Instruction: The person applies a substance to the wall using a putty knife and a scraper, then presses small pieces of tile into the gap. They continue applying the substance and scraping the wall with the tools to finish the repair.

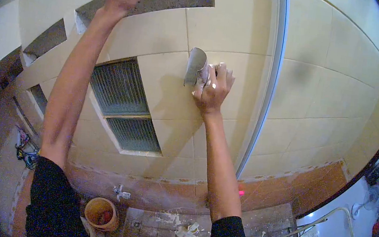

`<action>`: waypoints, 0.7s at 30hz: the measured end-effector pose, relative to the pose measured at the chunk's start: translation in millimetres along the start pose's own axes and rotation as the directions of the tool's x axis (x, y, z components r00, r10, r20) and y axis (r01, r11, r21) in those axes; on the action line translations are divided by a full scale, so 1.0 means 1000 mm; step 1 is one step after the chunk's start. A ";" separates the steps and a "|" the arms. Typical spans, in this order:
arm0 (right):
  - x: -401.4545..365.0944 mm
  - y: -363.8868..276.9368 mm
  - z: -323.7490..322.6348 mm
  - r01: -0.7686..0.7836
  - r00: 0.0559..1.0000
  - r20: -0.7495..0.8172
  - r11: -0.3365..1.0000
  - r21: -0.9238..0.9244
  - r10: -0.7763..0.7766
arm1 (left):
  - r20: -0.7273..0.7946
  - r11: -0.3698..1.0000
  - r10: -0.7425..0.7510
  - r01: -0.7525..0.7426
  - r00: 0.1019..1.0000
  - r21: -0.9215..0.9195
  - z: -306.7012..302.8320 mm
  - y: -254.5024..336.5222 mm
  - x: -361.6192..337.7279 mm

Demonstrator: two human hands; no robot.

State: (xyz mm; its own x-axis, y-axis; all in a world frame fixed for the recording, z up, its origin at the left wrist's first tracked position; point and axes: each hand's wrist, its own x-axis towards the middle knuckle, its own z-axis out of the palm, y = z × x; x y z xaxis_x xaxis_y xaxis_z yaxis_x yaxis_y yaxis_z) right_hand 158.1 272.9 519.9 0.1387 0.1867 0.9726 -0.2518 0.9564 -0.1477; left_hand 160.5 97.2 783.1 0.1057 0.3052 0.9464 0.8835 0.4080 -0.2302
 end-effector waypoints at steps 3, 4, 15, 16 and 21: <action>0.003 -0.001 -0.003 0.013 1.000 -0.015 1.000 -0.003 -0.013 | -0.011 0.917 0.399 -0.399 0.917 0.008 0.004 0.011 -0.008; 0.003 -0.003 -0.003 0.007 1.000 -0.007 1.000 0.008 -0.007 | 0.012 0.975 0.192 -0.190 0.981 -0.113 -0.003 0.011 -0.007; 0.003 -0.003 -0.002 0.019 1.000 -0.015 0.999 -0.032 -0.020 | -0.065 0.938 0.338 -0.330 0.939 0.109 0.009 -0.014 -0.017; 0.003 -0.003 -0.001 0.021 1.000 -0.023 0.999 -0.032 -0.022 | -0.006 0.953 0.300 -0.300 0.954 0.042 0.007 -0.018 -0.014; 0.003 -0.002 0.000 0.038 0.999 -0.028 0.998 -0.048 -0.039 | -0.015 0.982 0.149 -0.150 0.989 -0.114 0.009 -0.021 -0.021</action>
State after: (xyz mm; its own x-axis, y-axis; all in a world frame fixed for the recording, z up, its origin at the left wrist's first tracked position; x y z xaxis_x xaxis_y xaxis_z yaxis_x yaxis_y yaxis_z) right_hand 159.3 271.2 523.4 0.1750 0.1552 0.9723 -0.2005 0.9724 -0.1191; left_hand 135.7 89.5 766.0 0.2428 0.3497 0.9048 0.9040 0.2566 -0.3418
